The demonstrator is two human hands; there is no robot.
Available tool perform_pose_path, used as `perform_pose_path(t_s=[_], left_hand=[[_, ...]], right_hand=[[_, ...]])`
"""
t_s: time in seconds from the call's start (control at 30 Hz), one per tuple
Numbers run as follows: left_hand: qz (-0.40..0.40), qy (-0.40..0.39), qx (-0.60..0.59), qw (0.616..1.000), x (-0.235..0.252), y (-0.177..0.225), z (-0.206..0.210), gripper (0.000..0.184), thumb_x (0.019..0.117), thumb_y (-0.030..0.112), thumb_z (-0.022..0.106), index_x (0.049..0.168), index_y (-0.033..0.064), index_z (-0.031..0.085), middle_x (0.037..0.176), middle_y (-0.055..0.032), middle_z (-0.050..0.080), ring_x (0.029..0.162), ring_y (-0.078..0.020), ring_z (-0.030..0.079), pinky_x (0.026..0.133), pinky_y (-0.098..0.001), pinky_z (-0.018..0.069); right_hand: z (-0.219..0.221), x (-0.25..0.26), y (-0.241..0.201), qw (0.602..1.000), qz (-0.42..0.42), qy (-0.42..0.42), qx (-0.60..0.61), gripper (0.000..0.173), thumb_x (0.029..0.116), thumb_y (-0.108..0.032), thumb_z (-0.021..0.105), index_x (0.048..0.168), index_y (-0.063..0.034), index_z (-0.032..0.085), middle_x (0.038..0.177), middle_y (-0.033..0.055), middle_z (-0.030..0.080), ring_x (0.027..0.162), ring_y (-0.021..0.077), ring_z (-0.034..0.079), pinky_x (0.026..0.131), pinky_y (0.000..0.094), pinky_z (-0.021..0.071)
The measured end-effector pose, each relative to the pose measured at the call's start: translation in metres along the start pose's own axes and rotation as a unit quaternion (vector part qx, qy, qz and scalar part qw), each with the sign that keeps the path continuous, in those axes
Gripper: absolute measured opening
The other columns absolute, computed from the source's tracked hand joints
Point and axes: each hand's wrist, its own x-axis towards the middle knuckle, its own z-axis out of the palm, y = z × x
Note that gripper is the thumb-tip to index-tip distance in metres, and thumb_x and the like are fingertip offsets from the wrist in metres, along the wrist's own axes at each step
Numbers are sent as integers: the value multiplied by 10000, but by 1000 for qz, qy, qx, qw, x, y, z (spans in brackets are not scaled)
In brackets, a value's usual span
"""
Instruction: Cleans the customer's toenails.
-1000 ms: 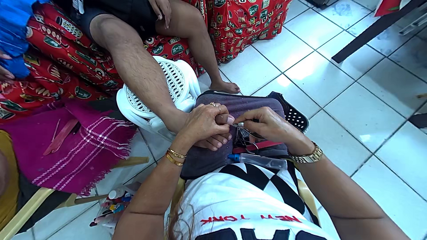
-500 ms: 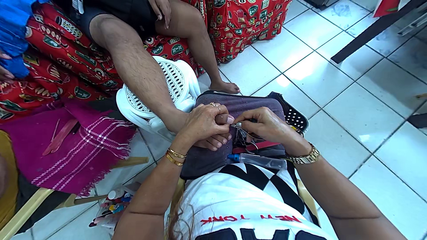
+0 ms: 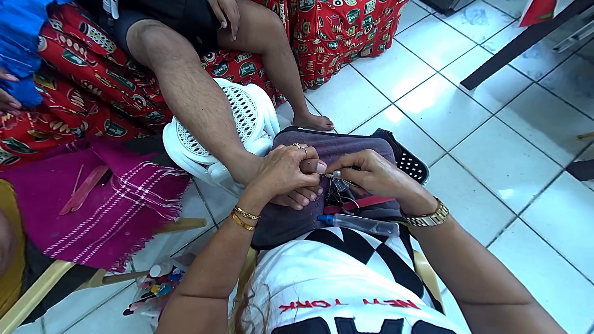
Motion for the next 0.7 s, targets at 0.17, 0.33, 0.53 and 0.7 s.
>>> perform_pose_path(t_s=[0.17, 0.33, 0.53, 0.7], left_hand=[[0, -1, -4, 1000, -1, 2, -1, 274, 834, 408, 741, 925, 151, 715, 838, -8, 657, 781, -168, 624, 718, -435, 456], [-13, -5, -15, 1000, 5, 5, -2, 231, 842, 341, 745, 922, 125, 730, 855, -25, 679, 815, -175, 645, 754, -444, 462], [-21, -12, -13, 1000, 7, 6, -3, 249, 843, 359, 747, 930, 126, 733, 872, -24, 685, 838, -177, 647, 768, -447, 460], [-49, -38, -47, 997, 7, 10, -9, 244, 831, 320, 783, 955, 116, 731, 906, -38, 691, 857, -185, 653, 782, -461, 477]], right_hand=[[4, 0, -1, 999, 18, 9, 36, 248, 1027, -26, 502, 1027, -10, 749, 650, 24, 680, 504, 60, 628, 511, 215, 558], [11, 1, 0, 997, 28, 38, 55, 189, 1025, -50, 545, 986, -14, 727, 607, 11, 636, 441, 39, 569, 450, 193, 516], [6, -2, -3, 998, 18, 29, 46, 210, 1026, -33, 535, 1020, 3, 742, 610, 1, 589, 402, 5, 445, 400, 162, 408], [1, 1, 5, 999, -7, 2, -44, 171, 994, -64, 574, 960, -32, 738, 650, 4, 601, 454, 32, 480, 447, 210, 431]])
